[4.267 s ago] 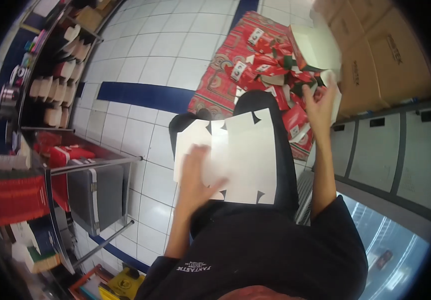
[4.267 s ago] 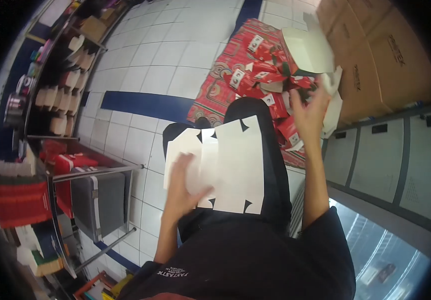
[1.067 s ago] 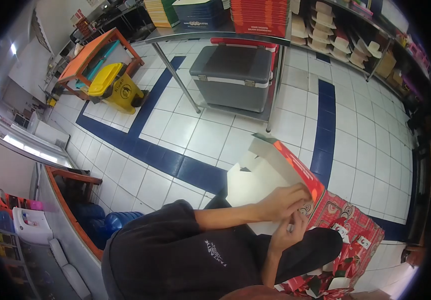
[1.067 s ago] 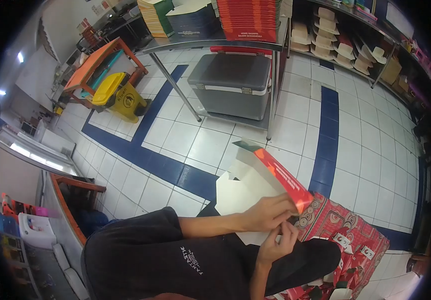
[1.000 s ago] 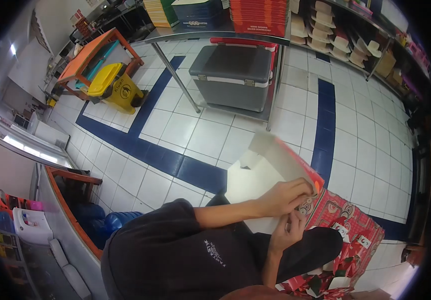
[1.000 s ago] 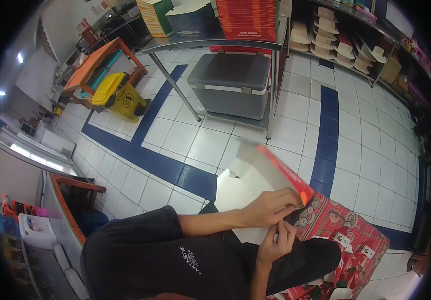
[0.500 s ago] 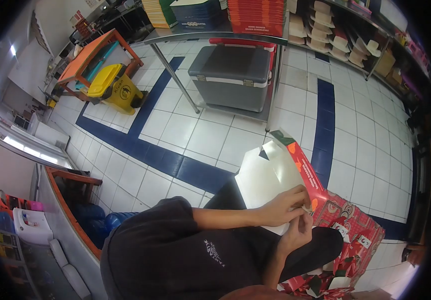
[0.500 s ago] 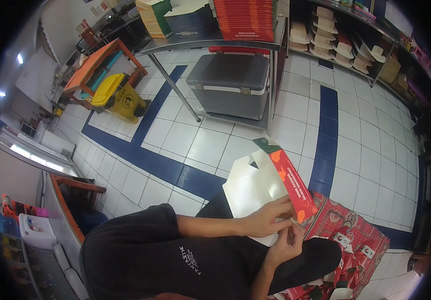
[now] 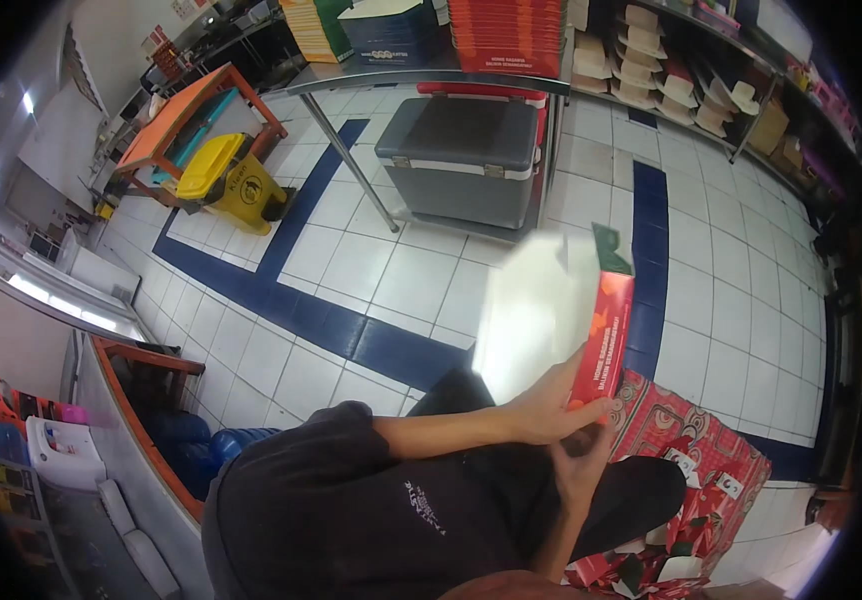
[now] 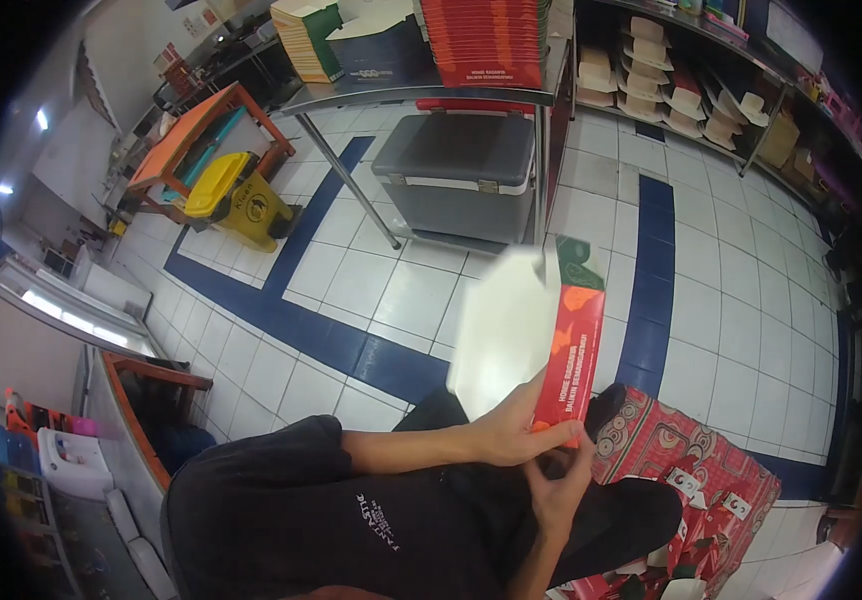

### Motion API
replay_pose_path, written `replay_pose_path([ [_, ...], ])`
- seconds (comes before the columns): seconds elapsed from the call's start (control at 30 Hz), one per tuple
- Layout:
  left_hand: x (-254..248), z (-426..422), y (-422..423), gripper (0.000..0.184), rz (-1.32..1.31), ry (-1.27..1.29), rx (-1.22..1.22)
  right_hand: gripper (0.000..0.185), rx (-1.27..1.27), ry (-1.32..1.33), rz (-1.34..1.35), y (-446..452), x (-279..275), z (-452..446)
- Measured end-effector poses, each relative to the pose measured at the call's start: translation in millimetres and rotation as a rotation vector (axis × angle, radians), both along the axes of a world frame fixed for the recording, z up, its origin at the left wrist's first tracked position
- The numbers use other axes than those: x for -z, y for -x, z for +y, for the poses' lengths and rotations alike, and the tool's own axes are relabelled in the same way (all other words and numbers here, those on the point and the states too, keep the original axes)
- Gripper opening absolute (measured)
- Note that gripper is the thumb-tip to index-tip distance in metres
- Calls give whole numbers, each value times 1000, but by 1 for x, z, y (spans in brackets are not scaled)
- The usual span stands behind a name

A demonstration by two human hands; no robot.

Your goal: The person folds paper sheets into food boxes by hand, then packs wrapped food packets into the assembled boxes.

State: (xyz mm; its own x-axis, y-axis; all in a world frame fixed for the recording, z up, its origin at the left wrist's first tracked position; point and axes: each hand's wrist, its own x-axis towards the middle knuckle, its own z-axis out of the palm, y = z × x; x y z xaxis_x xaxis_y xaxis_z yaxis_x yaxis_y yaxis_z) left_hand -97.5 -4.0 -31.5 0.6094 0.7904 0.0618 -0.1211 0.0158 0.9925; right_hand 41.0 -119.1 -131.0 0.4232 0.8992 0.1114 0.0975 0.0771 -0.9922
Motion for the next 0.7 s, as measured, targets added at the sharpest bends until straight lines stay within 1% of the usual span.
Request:
replay_pose_path([
  [0.03,13,0,0,59,77,-212,-70,93,-227,60,-126,-5,-8,-2],
  [0.07,24,1,-2,51,153,-426,-138,93,-224,55,-126,-6,-12,-3],
  [0.1,10,7,5,27,286,-322,42,98,-169,-121,100,-8,-15,-5],
  [0.13,18,8,5,27,284,-325,44,103,-112,-295,325,-10,-16,-8],
  [0.17,32,10,6,34,314,-597,67,105,-1,-271,285,-10,-2,-18],
  [0.2,36,9,6,41,339,-867,89,107,110,-244,244,-9,3,-25],
  [0.23,40,5,8,45,454,-988,102,93,92,-80,50,-16,7,-28],
  [0.27,43,4,6,45,450,-988,107,88,200,-59,98,-13,16,-26],
  [0.33,40,6,3,48,354,-1038,-109,80,255,-170,136,7,-12,-15],
  [0.37,41,6,7,48,353,-1042,-113,80,252,-174,135,13,-7,-17],
  [0.4,44,8,12,51,487,-1012,15,78,257,-173,69,17,4,-21],
  [0.43,47,11,16,54,617,-983,143,76,265,-176,2,21,4,-19],
  [0.47,54,13,18,54,609,-994,141,76,270,-187,-5,25,3,-17],
  [0.53,57,18,20,60,669,-1077,175,75,546,-159,168,34,-12,-6],
  [0.57,57,21,24,60,661,-1093,169,75,548,-176,164,32,-12,-4],
  [0.63,32,22,32,70,410,-954,327,69,532,-185,25,26,-9,-3],
  [0.67,22,17,29,70,408,-964,323,69,532,-196,23,21,-9,-3],
  [0.7,14,8,26,78,274,-691,274,62,394,-245,-217,17,-11,-3],
])
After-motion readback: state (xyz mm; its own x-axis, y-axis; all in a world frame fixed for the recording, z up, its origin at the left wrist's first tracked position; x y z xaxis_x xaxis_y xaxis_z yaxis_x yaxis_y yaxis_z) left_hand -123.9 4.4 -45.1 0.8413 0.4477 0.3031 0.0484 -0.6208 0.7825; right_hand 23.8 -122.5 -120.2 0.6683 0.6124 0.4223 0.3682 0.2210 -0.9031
